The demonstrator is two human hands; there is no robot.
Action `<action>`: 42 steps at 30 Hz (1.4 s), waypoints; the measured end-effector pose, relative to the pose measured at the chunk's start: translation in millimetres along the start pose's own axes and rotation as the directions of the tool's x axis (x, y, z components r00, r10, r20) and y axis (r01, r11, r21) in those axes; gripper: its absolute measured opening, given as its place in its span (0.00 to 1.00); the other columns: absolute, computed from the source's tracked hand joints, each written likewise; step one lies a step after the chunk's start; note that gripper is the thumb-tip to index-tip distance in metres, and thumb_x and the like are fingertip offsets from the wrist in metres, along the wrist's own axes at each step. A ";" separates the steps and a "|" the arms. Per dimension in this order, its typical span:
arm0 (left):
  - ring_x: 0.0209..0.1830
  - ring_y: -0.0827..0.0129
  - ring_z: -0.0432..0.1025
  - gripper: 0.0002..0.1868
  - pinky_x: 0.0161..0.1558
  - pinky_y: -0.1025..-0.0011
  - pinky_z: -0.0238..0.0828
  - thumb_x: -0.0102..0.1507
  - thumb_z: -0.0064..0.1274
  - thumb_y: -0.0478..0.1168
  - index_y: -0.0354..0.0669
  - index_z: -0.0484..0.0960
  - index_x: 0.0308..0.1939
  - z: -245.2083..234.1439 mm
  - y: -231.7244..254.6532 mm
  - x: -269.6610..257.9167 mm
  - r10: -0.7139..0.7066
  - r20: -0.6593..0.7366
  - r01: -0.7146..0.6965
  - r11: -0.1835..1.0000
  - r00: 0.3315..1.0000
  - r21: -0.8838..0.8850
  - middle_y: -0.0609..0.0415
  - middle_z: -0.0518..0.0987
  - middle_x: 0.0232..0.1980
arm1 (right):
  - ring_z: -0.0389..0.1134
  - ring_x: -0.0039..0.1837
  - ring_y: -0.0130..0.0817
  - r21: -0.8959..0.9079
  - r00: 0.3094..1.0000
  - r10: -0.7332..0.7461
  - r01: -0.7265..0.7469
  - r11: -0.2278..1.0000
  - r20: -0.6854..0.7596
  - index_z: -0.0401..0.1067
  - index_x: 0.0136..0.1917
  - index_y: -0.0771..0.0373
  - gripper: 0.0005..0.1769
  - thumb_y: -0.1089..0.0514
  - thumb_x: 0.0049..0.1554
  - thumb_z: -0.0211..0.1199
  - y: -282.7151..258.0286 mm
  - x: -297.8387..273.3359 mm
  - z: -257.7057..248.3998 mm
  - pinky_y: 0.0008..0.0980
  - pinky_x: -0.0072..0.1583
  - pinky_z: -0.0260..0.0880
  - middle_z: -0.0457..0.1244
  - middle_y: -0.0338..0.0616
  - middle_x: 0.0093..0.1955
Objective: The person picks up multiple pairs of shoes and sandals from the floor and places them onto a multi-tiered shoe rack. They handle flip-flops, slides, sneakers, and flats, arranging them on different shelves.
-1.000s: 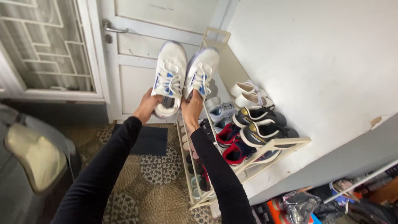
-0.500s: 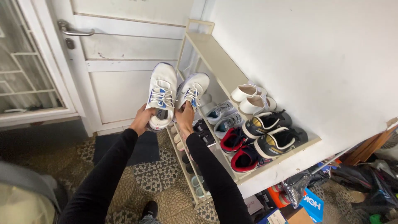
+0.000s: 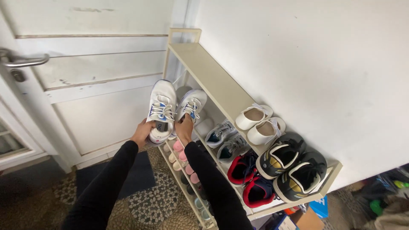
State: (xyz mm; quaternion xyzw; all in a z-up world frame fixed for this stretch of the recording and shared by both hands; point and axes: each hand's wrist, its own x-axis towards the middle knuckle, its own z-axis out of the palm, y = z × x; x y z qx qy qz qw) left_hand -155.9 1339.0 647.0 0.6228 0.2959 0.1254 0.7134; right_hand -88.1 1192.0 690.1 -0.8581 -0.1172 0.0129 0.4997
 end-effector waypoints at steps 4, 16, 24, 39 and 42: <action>0.60 0.41 0.70 0.34 0.57 0.46 0.68 0.49 0.57 0.45 0.42 0.81 0.60 20.3 -0.7 21.0 -0.063 0.060 0.063 0.998 0.996 0.006 0.27 0.77 0.55 | 0.65 0.68 0.65 -0.037 0.997 0.070 -0.071 0.997 -0.036 0.61 0.71 0.68 0.34 0.57 0.53 0.61 9.7 19.9 1.1 0.55 0.66 0.69 0.64 0.67 0.65; 0.59 0.43 0.65 0.34 0.57 0.51 0.66 0.52 0.53 0.42 0.38 0.75 0.63 51.9 8.3 118.9 -0.160 0.333 0.165 0.986 0.929 0.014 0.33 0.71 0.56 | 0.65 0.62 0.76 0.007 0.963 0.067 -0.068 0.998 -0.260 0.60 0.64 0.80 0.21 0.64 0.61 0.54 69.9 97.7 25.1 0.59 0.56 0.74 0.63 0.80 0.58; 0.71 0.34 0.62 0.37 0.69 0.47 0.60 0.55 0.51 0.40 0.47 0.72 0.71 51.4 26.5 166.2 -0.243 0.463 0.185 0.968 0.852 0.169 0.29 0.67 0.71 | 0.71 0.53 0.71 -0.379 0.905 -0.043 -0.135 0.915 -0.424 0.62 0.53 0.68 0.19 0.62 0.52 0.66 131.2 149.2 56.2 0.61 0.57 0.68 0.68 0.71 0.49; 0.67 0.30 0.64 0.35 0.63 0.43 0.64 0.58 0.51 0.38 0.42 0.72 0.71 50.3 31.7 214.8 -0.258 0.558 0.171 0.964 0.789 0.203 0.24 0.67 0.70 | 0.75 0.48 0.58 -0.546 0.857 0.059 -0.377 0.748 -0.512 0.60 0.53 0.61 0.12 0.60 0.57 0.57 203.5 227.8 90.3 0.52 0.56 0.71 0.69 0.57 0.44; 0.59 0.36 0.67 0.33 0.58 0.44 0.66 0.57 0.52 0.38 0.42 0.75 0.69 46.7 34.9 216.5 -0.221 0.558 0.152 0.974 0.800 0.167 0.26 0.72 0.62 | 0.74 0.49 0.63 -0.528 0.871 0.043 -0.335 0.780 -0.489 0.62 0.53 0.64 0.18 0.60 0.53 0.66 188.5 226.3 91.2 0.56 0.59 0.69 0.68 0.61 0.47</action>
